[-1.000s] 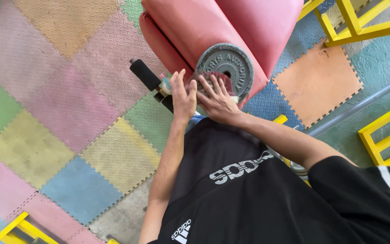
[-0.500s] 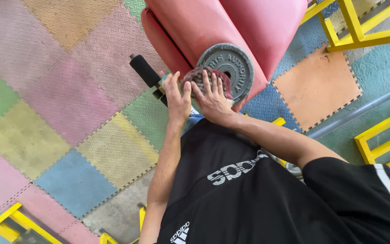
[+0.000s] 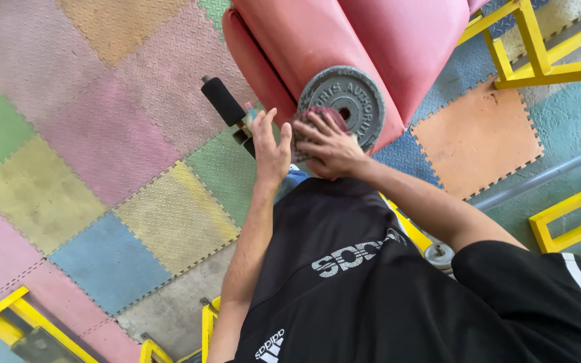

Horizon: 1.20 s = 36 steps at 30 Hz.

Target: Cleaning and wiping down gym weight plates with a cloth and cleaning solution.

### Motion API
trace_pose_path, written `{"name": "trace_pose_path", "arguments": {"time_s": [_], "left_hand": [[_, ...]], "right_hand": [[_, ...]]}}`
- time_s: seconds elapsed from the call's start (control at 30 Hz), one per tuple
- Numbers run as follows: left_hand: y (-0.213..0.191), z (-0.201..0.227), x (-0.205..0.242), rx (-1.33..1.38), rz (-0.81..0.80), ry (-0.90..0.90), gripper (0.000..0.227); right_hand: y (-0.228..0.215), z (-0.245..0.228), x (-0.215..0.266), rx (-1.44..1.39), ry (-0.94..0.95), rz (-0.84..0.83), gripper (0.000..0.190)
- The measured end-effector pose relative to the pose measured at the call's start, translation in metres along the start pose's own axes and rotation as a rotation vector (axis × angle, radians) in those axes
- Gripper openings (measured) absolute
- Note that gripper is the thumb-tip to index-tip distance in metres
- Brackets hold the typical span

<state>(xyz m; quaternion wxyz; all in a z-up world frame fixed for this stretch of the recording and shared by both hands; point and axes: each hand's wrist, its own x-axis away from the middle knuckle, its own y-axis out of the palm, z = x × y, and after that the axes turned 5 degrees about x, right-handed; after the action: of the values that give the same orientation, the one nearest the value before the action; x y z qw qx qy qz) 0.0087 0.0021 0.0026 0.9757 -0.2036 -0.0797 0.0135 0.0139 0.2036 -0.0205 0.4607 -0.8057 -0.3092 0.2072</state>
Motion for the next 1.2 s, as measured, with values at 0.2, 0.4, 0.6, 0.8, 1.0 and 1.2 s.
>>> {"name": "trace_pose_path", "arguments": {"time_s": [0.2,0.4,0.6,0.8,1.0,1.2], "left_hand": [[0.001,0.0,0.005,-0.011,-0.012,0.01,0.055],[0.003,0.001,0.006,-0.01,-0.03,0.024,0.054],[0.013,-0.008,-0.002,-0.054,-0.034,0.08,0.053],[0.012,-0.002,-0.011,-0.034,-0.157,0.13,0.048],[0.02,-0.003,-0.006,-0.117,-0.413,0.066,0.055],[0.022,0.013,-0.005,-0.24,-0.416,0.087,0.063]], "right_hand": [[0.002,0.05,-0.065,0.129,0.398,0.17,0.056],[-0.011,0.012,-0.041,0.081,0.291,0.172,0.059],[-0.008,0.024,0.064,0.07,-0.006,-0.065,0.069],[-0.023,0.051,0.073,0.138,0.137,0.004,0.07],[-0.031,0.014,0.027,0.259,0.373,0.039,0.049],[0.009,0.026,-0.013,0.052,0.892,0.26,0.029]]}}
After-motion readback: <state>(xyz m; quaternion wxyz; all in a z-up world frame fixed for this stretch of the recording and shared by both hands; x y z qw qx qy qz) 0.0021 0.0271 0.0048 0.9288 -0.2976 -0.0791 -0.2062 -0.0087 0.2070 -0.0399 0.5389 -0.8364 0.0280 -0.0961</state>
